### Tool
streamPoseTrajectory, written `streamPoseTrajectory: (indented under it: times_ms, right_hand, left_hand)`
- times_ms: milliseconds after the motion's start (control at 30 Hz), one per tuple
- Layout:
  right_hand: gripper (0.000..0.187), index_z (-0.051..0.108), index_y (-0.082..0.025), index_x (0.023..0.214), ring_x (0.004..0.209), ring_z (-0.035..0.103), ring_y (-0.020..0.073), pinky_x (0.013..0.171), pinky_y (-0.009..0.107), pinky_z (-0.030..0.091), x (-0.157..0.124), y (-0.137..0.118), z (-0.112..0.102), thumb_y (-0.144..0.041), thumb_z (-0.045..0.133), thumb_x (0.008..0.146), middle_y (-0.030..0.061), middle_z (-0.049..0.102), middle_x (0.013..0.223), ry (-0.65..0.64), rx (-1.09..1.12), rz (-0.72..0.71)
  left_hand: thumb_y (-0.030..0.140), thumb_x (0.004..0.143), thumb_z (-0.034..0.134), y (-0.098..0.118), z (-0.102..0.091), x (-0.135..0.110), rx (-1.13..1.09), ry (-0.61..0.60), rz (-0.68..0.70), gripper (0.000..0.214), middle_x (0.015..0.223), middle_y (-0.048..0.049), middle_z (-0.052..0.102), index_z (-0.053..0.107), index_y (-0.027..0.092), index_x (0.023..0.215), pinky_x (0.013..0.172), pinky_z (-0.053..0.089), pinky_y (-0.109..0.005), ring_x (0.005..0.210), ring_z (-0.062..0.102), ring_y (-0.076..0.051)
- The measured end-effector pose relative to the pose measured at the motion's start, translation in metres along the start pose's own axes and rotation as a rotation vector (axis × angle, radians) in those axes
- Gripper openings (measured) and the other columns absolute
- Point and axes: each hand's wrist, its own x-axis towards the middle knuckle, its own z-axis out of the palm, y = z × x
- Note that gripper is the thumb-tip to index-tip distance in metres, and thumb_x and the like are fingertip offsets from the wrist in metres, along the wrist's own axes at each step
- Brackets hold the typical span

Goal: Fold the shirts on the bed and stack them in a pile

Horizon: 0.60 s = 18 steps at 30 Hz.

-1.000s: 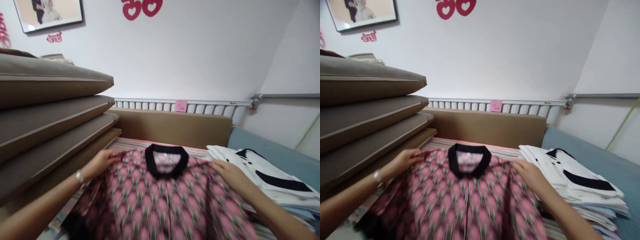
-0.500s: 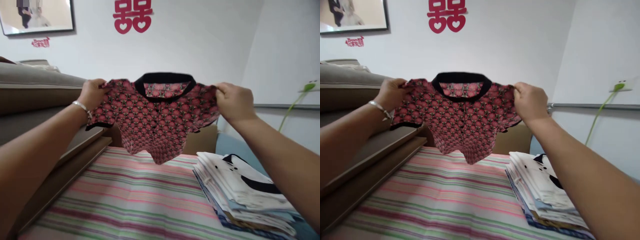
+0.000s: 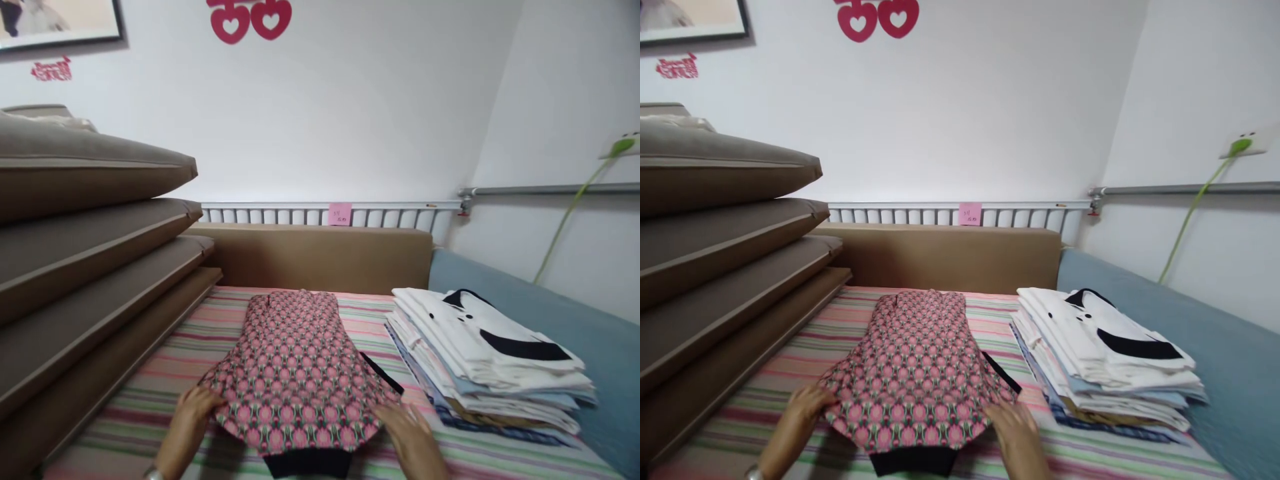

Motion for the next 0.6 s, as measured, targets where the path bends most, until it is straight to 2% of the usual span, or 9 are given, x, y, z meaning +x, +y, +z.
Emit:
streamPoseTrajectory:
  times_ms: [67,100,200,333,467,600]
  right_hand:
    - [0.036,0.064,-0.037,0.11,0.11,0.058,0.0263,0.094,0.05,0.044,-0.022,0.004,0.032,-0.028,0.043,0.082,0.0003,0.064,0.115,-0.071,0.004,0.111]
    - [0.037,0.063,-0.037,0.112,0.112,0.057,0.0273,0.093,0.051,0.045,-0.031,0.005,0.044,-0.03,0.044,0.081,0.0007,0.061,0.119,-0.077,-0.002,0.152]
    - [0.041,0.061,-0.035,0.116,0.114,0.055,0.0276,0.088,0.045,0.049,-0.048,0.013,0.065,-0.032,0.047,0.078,0.0033,0.057,0.126,0.006,-0.03,0.215]
    - [0.042,0.062,-0.03,0.116,0.113,0.055,0.028,0.085,0.041,0.051,-0.048,0.019,0.071,-0.029,0.042,0.079,0.0081,0.053,0.131,0.102,-0.109,0.315]
    - [0.046,0.066,-0.035,0.108,0.111,0.056,0.0262,0.087,0.041,0.05,-0.032,0.019,0.063,-0.02,0.038,0.076,0.0041,0.058,0.126,0.033,-0.096,0.338]
    - [0.047,0.067,-0.032,0.109,0.11,0.058,0.0233,0.09,0.037,0.048,-0.024,0.022,0.052,-0.02,0.034,0.077,0.0061,0.061,0.122,-0.036,-0.004,0.335]
  left_hand:
    - [0.017,0.067,0.05,-0.014,0.036,-0.025,0.006,0.001,-0.074,0.037,0.098,0.0017,0.072,0.072,0.038,0.087,0.091,0.044,-0.043,0.097,0.062,-0.026]
    - [0.014,0.065,0.047,-0.02,0.049,-0.035,0.015,0.041,-0.102,0.045,0.105,0.002,0.07,0.07,0.039,0.095,0.093,0.044,-0.043,0.102,0.061,-0.026]
    - [0.009,0.061,0.04,-0.036,0.073,-0.053,0.075,0.193,-0.187,0.061,0.12,-0.001,0.063,0.064,0.033,0.112,0.095,0.044,-0.042,0.113,0.055,-0.025]
    - [0.017,0.072,0.039,-0.054,0.074,-0.049,0.178,0.259,-0.302,0.048,0.124,-0.0067,0.058,0.065,0.027,0.111,0.096,0.044,-0.039,0.112,0.055,-0.026]
    - [0.023,0.078,0.037,-0.072,0.068,-0.04,0.16,0.229,-0.36,0.041,0.117,-0.0074,0.062,0.071,0.026,0.099,0.091,0.048,-0.036,0.105,0.059,-0.025]
    - [0.025,0.077,0.038,-0.08,0.059,-0.041,0.034,0.26,-0.359,0.038,0.115,-0.0035,0.064,0.073,0.028,0.092,0.093,0.047,-0.033,0.108,0.058,-0.023]
